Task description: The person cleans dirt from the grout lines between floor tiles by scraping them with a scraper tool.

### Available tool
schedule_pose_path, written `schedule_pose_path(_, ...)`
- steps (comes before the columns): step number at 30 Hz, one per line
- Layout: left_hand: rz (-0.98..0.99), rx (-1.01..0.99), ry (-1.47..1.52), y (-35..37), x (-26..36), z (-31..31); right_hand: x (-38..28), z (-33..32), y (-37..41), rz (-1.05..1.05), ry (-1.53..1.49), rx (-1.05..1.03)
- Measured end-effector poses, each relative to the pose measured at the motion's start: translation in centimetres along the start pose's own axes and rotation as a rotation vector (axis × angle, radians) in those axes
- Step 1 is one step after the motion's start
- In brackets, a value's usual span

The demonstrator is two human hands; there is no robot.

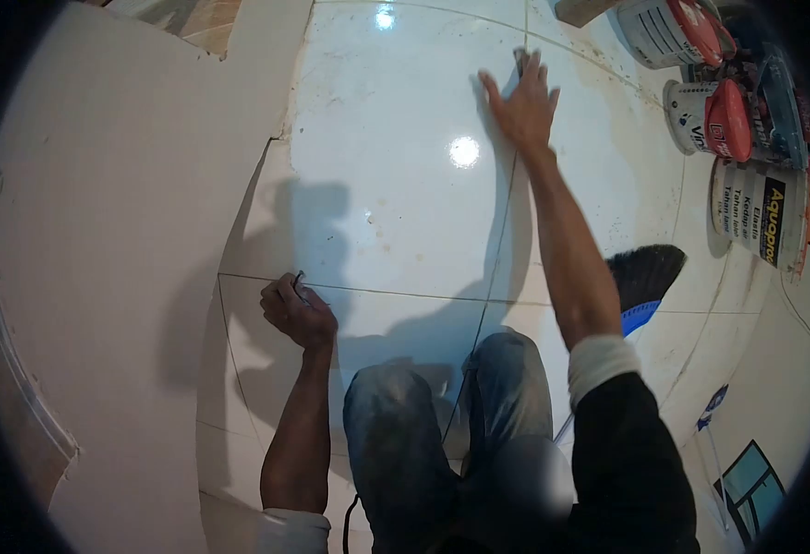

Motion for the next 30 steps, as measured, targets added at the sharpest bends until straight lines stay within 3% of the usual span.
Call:
schedule_pose_path(5, -0.025, -0.04, -0.047, 0.0, -0.2, 0.3, -0.6, -1.4, 7.5, 0.013, 0.006, -0.068)
schedule_pose_path(7, -0.026, -0.039, -0.038, -0.1, -0.1, 0.0, -0.2, -0.9, 6.4, 0.0, 0.061, -0.095)
schedule_pose_path(9, -0.027, -0.03, -0.036, -0.2, -0.1, 0.5, -0.1, 0.6, 0.6, -0.069, 0.064, 0.008)
schedule_pose_path(11, -0.011, 0.003, 0.003, -0.2, 0.0, 0.1, -0.4, 1.4, -4.2, 0.002, 0.006, 0.022)
schedule_pose_path(16, 0.001, -0.004, 0.032, -0.3, -0.1, 0.2, -1.7, -0.7, 5.4, -0.131, 0.149, -0.057)
schedule_pose_path(21, -0.001, -0.021, -0.011, -0.1, -0.3, 0.6, -0.4, 1.8, -4.7, -0.13, 0.04, 0.081)
schedule_pose_path(23, -0.003, -0.004, 0.017, -0.1, -0.3, 0.3, -1.1, 1.3, -3.1, -0.171, 0.042, 0.058)
schedule_pose_path(27, -0.029, -0.034, -0.001, -0.2, -0.4, 0.5, -1.3, -1.3, 7.6, -0.218, 0.168, -0.086)
schedule_pose_path(30, 0.019, -0.016, -0.02, 0.0, 0.2, 0.1, 0.2, 0.0, 1.6, -0.228, 0.131, 0.017)
Point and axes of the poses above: each hand's wrist, its own y-axis away from the middle knuckle, its own z-axis out of the palm, x = y × z, the point moved 9 cm from there along -y, towards the middle knuckle, and after that the axes turned 11 degrees about x, right-handed, at the moved point
